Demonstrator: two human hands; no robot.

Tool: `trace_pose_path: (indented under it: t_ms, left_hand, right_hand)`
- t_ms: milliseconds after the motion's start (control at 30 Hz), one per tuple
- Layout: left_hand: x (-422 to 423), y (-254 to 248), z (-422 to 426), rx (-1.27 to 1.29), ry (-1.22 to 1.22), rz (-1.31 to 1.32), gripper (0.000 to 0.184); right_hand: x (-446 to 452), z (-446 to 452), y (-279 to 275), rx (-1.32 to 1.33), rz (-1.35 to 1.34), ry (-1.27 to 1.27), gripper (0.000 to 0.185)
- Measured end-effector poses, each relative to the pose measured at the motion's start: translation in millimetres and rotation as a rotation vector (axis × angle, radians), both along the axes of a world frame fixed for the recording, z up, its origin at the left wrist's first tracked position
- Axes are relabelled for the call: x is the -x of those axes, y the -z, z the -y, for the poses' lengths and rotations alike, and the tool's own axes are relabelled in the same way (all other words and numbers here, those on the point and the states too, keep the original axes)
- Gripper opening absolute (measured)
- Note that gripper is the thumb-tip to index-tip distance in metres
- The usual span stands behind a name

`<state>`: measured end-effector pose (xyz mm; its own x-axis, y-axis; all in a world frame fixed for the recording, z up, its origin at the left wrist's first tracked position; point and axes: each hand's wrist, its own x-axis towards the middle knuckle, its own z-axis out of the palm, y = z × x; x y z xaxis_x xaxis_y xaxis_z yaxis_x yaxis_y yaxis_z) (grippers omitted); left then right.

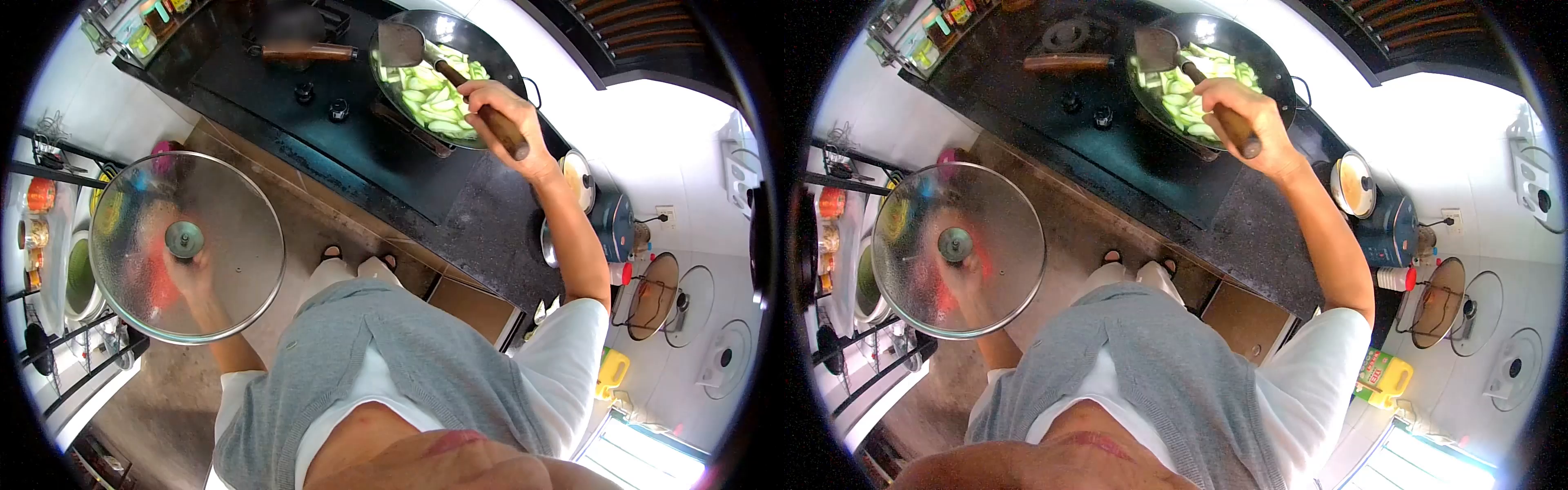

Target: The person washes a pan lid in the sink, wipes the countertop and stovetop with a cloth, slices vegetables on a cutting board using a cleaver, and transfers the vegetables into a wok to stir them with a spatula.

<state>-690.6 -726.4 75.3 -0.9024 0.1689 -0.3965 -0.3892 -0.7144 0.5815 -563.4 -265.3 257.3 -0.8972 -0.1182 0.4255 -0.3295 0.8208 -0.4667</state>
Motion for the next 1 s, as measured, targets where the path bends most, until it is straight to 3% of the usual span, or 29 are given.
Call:
trace_pose_path:
  t_ms: [67, 200, 533, 633, 767, 867, 900, 1000]
  left_hand:
    - [0, -1, -3, 0.003, -0.008, 0.000, 0.029]
    - [3, -2, -4, -0.022, 0.010, 0.011, 0.029]
    - [3, -5, -13, 0.044, 0.013, 0.030, 0.030]
    - [3, -12, -22, 0.140, -0.103, 0.120, 0.028]
    - [4, -1, -16, 0.076, -0.020, 0.074, 0.025]
    - [7, 4, -13, 0.051, 0.015, 0.045, 0.024]
    - [8, 3, -14, 0.028, 0.041, 0.015, 0.024]
    - [7, -19, -34, 0.106, -0.076, 0.096, 0.026]
  right_hand:
    - [-2, -1, -5, 0.112, 0.009, 0.039, 0.016]
    - [-5, -14, 0, 0.026, 0.020, 0.135, 0.018]
    - [3, -6, 21, 0.064, -0.052, 0.068, 0.024]
    - [1, -16, 17, 0.031, -0.084, 0.114, 0.021]
    - [-9, -17, 4, 0.035, -0.020, 0.116, 0.020]
    - [-6, -11, 1, 0.009, 0.128, -0.046, 0.019]
    - [-2, -8, 5, -0.058, 0.073, -0.076, 0.021]
    - [11, -19, 23, -0.226, 0.318, -0.009, 0.023]
